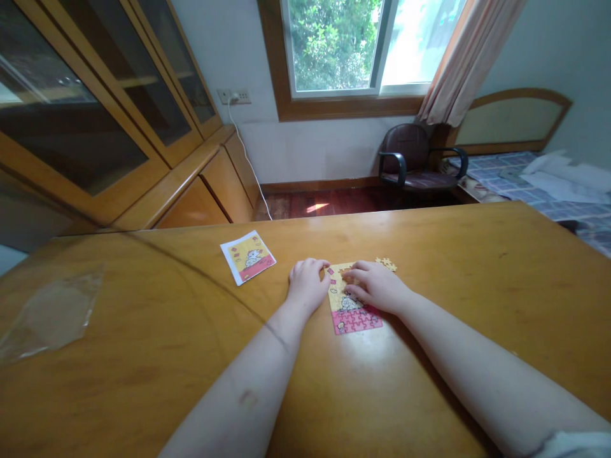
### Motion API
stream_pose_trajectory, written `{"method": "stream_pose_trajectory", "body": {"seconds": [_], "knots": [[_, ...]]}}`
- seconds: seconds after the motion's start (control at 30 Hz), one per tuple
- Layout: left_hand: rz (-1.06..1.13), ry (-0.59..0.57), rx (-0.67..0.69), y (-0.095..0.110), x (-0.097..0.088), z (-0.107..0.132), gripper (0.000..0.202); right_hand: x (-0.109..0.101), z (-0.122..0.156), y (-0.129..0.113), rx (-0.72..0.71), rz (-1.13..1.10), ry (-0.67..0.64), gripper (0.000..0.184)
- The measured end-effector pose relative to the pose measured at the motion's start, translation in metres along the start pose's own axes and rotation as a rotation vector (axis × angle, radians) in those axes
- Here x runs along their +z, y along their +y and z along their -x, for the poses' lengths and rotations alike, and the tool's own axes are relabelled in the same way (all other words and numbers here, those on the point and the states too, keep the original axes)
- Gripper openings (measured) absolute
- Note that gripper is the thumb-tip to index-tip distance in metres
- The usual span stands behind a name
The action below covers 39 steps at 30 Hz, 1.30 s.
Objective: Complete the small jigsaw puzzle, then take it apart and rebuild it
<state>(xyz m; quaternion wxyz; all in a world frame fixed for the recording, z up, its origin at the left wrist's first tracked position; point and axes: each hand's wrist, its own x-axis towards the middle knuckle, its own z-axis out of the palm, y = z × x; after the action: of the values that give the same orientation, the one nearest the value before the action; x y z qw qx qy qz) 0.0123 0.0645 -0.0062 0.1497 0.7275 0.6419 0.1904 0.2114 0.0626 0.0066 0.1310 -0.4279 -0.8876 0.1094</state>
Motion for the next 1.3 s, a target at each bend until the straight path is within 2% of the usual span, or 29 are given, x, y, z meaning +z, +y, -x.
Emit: {"method": "stream_pose_trajectory", "body": {"seconds": [0.17, 0.37, 0.53, 0.67, 0.73, 0.8, 0.93, 1.1, 1.2, 1.3], "knots": [[0.003, -0.009, -0.009, -0.002, 0.001, -0.001, 0.029, -0.001, 0.000, 0.004, 0.107, 0.033, 0.018, 0.029], [0.000, -0.006, 0.000, -0.004, 0.003, -0.002, 0.028, -0.003, -0.001, 0.011, 0.354, 0.061, 0.100, 0.025], [0.007, -0.001, -0.005, -0.004, 0.004, -0.002, 0.028, -0.005, -0.003, 0.012, 0.405, 0.018, 0.081, 0.025], [0.057, 0.025, -0.008, -0.004, 0.002, -0.002, 0.027, -0.019, 0.002, 0.025, 0.526, -0.113, 0.260, 0.026], [0.073, 0.039, 0.001, -0.003, 0.001, -0.002, 0.026, -0.030, 0.008, 0.038, 0.587, -0.149, 0.293, 0.030], [0.076, 0.038, 0.028, -0.001, -0.001, -0.002, 0.025, -0.041, 0.014, 0.053, 0.642, -0.081, 0.281, 0.027], [0.067, -0.068, 0.153, 0.003, -0.002, 0.001, 0.039, -0.048, 0.020, 0.074, 0.622, 0.069, 0.157, 0.022], [-0.032, -0.265, 0.236, 0.005, -0.004, 0.004, 0.075, -0.035, 0.015, 0.071, 0.484, 0.086, 0.044, 0.024], [-0.063, -0.296, 0.238, 0.005, -0.003, 0.003, 0.083, -0.028, 0.010, 0.063, 0.458, 0.133, 0.017, 0.025], [-0.068, -0.292, 0.227, 0.006, -0.002, 0.003, 0.083, -0.025, 0.007, 0.060, 0.449, 0.143, 0.012, 0.023]]}}
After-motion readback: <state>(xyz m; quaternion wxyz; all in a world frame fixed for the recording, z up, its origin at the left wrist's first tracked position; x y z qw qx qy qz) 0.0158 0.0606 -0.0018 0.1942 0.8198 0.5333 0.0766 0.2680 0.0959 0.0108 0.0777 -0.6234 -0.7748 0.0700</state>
